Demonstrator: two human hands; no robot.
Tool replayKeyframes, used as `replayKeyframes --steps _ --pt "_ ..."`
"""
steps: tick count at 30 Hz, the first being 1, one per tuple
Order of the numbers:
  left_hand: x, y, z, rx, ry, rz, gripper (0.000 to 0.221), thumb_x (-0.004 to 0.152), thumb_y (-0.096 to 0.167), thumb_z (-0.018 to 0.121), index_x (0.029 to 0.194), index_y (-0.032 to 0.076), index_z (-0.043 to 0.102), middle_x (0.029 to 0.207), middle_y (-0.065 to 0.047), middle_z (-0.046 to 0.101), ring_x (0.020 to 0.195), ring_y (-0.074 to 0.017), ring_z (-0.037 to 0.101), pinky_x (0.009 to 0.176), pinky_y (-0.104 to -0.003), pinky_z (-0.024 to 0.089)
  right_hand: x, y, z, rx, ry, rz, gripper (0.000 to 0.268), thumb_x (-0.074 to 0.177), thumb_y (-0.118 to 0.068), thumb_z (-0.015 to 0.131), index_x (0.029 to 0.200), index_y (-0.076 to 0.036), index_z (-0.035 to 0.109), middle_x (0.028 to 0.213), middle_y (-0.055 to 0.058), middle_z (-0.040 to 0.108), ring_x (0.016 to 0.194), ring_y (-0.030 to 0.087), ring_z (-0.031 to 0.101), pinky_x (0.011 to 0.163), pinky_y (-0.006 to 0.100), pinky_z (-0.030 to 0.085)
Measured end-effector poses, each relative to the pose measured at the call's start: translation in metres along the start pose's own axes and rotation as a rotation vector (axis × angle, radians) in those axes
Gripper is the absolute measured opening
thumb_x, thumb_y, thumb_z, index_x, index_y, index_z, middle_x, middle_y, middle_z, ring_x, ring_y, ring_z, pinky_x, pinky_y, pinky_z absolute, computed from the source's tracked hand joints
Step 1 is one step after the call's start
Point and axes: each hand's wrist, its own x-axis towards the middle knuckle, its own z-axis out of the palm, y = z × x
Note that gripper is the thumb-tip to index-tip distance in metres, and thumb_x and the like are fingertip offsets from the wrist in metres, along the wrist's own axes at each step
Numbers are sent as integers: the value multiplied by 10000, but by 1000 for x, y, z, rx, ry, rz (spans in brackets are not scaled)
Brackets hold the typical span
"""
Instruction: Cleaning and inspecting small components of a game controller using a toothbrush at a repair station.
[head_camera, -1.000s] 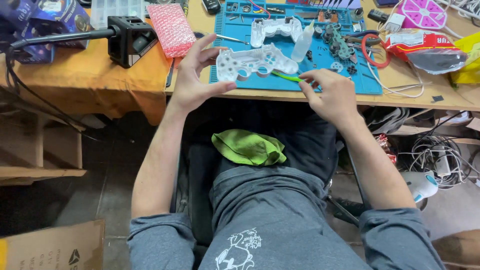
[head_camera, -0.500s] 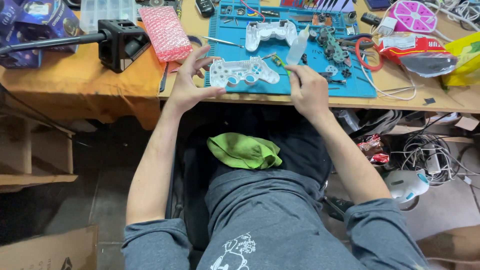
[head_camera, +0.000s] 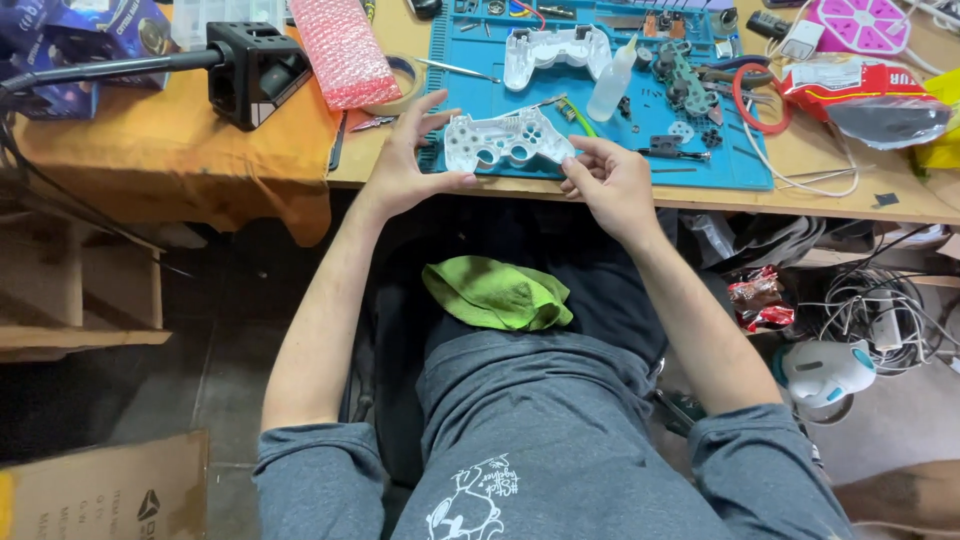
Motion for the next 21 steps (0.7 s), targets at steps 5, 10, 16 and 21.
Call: replayKeyframes --steps 5,10,16,21 --pt "0 -6 -5 -17 -154 -48 1113 948 440 931 1761 126 239 1800 -274 353 1684 -401 399 1353 -573 345 -2 3 4 29 16 -5 472 1086 -126 755 1499 84 664 1000 154 823 825 187 833 750 270 729" --pt "1 -5 -9 -1 -219 -136 1022 1036 416 821 1775 91 194 1840 -226 295 1715 -306 346 1331 -472 361 -4 6 3 56 -7 -17 497 1091 -119 741 1526 94 630 1042 170 813 868 207 832 784 281 730" --pt "1 6 -13 11 -203 -123 1061 983 436 863 1758 88 226 1805 -254 387 1687 -352 370 1333 -496 338 -43 -41 -6 -108 151 -233 337 1088 -132 788 1399 -17 725 1029 77 795 887 116 734 825 263 622" --pt "2 20 -13 77 -77 -80 979 1002 489 844 1730 98 320 1745 -258 494 1604 -371 503 1224 -514 493 -125 -141 -32 166 -62 -553 190 1079 -188 736 963 -49 678 918 77 713 837 199 677 820 329 547"
